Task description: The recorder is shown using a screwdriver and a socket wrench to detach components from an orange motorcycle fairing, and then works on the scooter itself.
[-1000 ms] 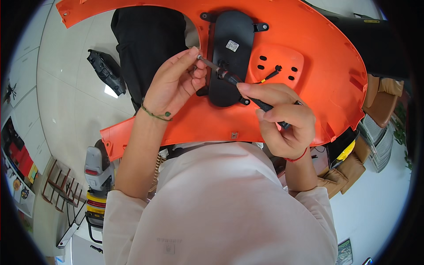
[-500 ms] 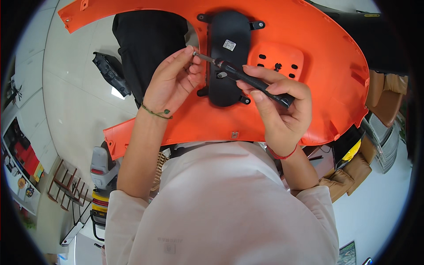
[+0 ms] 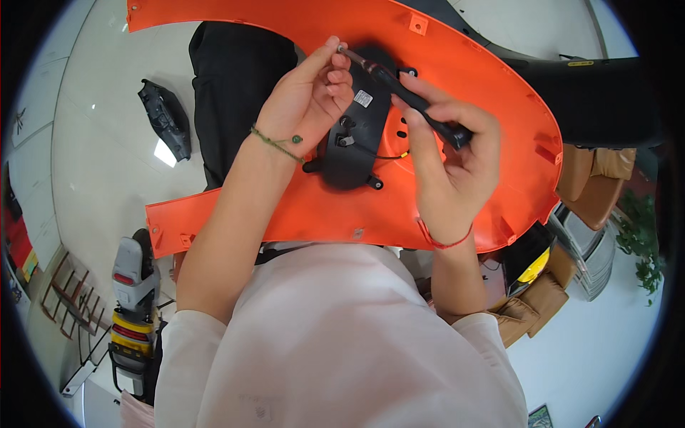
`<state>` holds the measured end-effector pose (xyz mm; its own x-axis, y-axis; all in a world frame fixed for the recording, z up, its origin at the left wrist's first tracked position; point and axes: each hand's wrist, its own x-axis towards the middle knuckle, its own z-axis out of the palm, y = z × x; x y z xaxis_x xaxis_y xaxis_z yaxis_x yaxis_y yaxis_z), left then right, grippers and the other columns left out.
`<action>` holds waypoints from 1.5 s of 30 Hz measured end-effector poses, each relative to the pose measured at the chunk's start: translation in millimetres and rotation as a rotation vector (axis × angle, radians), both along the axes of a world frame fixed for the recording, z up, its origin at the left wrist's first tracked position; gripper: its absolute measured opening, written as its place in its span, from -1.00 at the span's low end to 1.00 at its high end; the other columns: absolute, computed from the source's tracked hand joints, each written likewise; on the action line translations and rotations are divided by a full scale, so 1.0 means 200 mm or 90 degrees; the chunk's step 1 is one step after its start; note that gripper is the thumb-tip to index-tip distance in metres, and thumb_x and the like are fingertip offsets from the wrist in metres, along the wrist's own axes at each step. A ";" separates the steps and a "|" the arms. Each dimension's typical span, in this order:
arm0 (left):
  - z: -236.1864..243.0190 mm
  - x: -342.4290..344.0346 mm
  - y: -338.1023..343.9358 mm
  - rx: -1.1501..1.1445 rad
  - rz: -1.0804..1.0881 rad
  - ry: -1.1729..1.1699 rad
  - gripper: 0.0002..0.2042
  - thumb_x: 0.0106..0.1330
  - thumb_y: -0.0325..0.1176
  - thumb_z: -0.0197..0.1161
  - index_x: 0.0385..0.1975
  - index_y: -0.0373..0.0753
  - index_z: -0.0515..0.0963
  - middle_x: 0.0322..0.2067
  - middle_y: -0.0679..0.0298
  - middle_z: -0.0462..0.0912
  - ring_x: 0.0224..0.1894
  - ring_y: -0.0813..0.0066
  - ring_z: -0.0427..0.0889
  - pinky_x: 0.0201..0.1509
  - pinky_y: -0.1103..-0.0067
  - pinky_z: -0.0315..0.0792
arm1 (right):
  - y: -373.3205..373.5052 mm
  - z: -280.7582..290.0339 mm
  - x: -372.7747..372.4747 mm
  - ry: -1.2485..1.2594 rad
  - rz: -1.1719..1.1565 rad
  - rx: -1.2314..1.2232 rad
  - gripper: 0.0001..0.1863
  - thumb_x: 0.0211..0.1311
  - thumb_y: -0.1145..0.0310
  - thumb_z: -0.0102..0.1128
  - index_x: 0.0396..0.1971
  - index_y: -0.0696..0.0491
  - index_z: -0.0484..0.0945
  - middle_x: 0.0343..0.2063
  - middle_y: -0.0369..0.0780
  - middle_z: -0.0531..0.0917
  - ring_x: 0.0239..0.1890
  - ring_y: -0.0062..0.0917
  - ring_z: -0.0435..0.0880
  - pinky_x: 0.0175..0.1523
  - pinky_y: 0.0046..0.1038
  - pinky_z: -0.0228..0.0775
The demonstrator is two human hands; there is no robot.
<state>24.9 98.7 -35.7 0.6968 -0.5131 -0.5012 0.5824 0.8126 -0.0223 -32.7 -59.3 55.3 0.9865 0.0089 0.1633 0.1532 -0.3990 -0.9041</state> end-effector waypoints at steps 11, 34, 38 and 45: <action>-0.08 -0.01 0.09 -0.090 0.046 0.046 -0.87 0.40 -0.32 0.15 -0.30 -0.23 0.43 -0.51 0.44 0.43 -0.51 0.73 0.37 -0.49 0.79 0.33 | 0.18 0.06 0.23 0.017 0.103 -0.084 -0.78 0.14 0.75 0.11 -0.24 0.22 0.34 -0.16 0.04 0.63 -0.19 -0.44 0.70 -0.13 -0.58 0.54; -0.17 0.00 0.09 -0.016 -0.020 0.075 -0.78 0.39 -0.43 0.07 -0.08 -0.45 0.42 -0.53 0.43 0.38 -0.59 0.81 0.29 -0.63 0.85 0.19 | 0.21 0.00 0.30 0.000 0.093 -0.259 -0.81 0.16 0.60 0.18 -0.24 0.19 0.40 -0.27 -0.17 0.69 -0.32 -0.56 0.70 -0.28 -0.61 0.52; -0.16 -0.01 0.10 -0.038 -0.018 0.079 -0.76 0.38 -0.45 0.05 -0.05 -0.47 0.41 -0.52 0.42 0.37 -0.59 0.81 0.28 -0.64 0.85 0.18 | 0.22 0.01 0.31 0.011 0.090 -0.278 -0.80 0.16 0.58 0.19 -0.24 0.18 0.40 -0.27 -0.17 0.69 -0.32 -0.56 0.71 -0.33 -0.62 0.51; -0.14 -0.02 0.10 -0.065 -0.003 0.089 -0.74 0.37 -0.49 0.01 0.00 -0.48 0.38 -0.52 0.41 0.36 -0.60 0.80 0.27 -0.64 0.86 0.18 | 0.22 0.01 0.33 0.025 0.086 -0.267 -0.79 0.14 0.57 0.21 -0.23 0.17 0.42 -0.29 -0.19 0.68 -0.31 -0.56 0.71 -0.33 -0.62 0.50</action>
<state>20.5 118.4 -64.0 0.6207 -0.5700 -0.5384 0.5720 0.7988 -0.1863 32.6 -15.1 58.0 0.9775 0.1951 0.0805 0.1976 -0.7119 -0.6739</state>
